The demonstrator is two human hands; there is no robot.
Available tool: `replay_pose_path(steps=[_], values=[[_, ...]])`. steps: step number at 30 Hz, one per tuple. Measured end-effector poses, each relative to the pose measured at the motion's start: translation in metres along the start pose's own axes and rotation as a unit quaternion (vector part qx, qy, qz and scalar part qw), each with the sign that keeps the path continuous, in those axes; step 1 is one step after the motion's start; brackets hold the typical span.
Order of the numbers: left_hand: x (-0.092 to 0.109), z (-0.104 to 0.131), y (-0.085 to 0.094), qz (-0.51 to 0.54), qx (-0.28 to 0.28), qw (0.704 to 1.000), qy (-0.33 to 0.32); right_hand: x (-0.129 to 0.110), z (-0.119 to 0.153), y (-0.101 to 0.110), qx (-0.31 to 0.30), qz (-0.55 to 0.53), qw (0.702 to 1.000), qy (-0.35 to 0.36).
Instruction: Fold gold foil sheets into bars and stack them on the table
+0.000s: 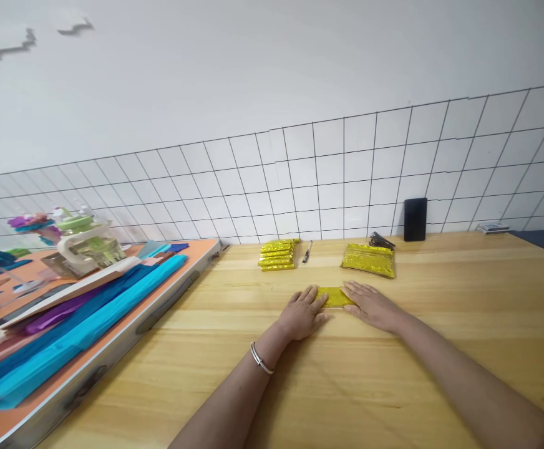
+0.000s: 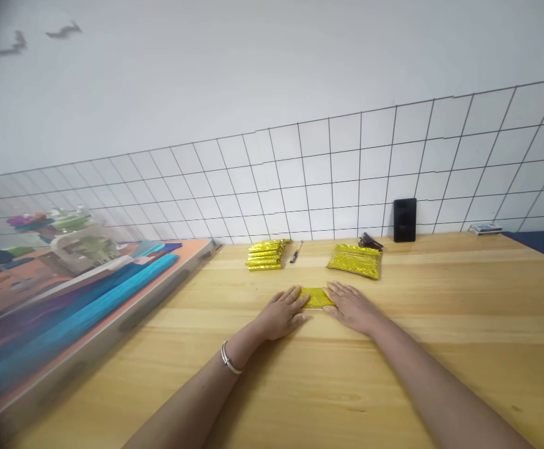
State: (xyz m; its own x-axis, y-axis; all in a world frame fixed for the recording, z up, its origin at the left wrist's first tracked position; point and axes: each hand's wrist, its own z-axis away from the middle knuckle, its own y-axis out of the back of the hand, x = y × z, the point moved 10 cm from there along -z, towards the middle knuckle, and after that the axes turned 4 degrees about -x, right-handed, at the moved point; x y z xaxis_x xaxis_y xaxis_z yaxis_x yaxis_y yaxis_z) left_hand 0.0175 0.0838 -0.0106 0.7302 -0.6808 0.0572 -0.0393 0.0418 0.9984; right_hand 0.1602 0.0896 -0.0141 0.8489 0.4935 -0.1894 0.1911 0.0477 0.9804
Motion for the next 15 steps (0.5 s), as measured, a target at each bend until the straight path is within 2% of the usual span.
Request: replay_pose_path(steps=[4,7,11,15], values=[[-0.007,0.001,0.001,-0.006,0.007,0.999,0.033,0.002,0.001,0.014,0.068,0.039,0.997,-0.027],[-0.009,0.001,0.002,-0.006,0.018,0.999,0.041,-0.006,0.0,0.02,0.096,0.046,0.994,-0.008],[-0.01,0.0,0.004,-0.001,0.033,0.999,0.039,-0.015,-0.005,0.009,0.053,0.02,0.998,0.025],[-0.014,0.0,0.006,0.006,0.04,0.999,0.035,-0.012,-0.009,0.0,0.013,-0.008,1.0,0.025]])
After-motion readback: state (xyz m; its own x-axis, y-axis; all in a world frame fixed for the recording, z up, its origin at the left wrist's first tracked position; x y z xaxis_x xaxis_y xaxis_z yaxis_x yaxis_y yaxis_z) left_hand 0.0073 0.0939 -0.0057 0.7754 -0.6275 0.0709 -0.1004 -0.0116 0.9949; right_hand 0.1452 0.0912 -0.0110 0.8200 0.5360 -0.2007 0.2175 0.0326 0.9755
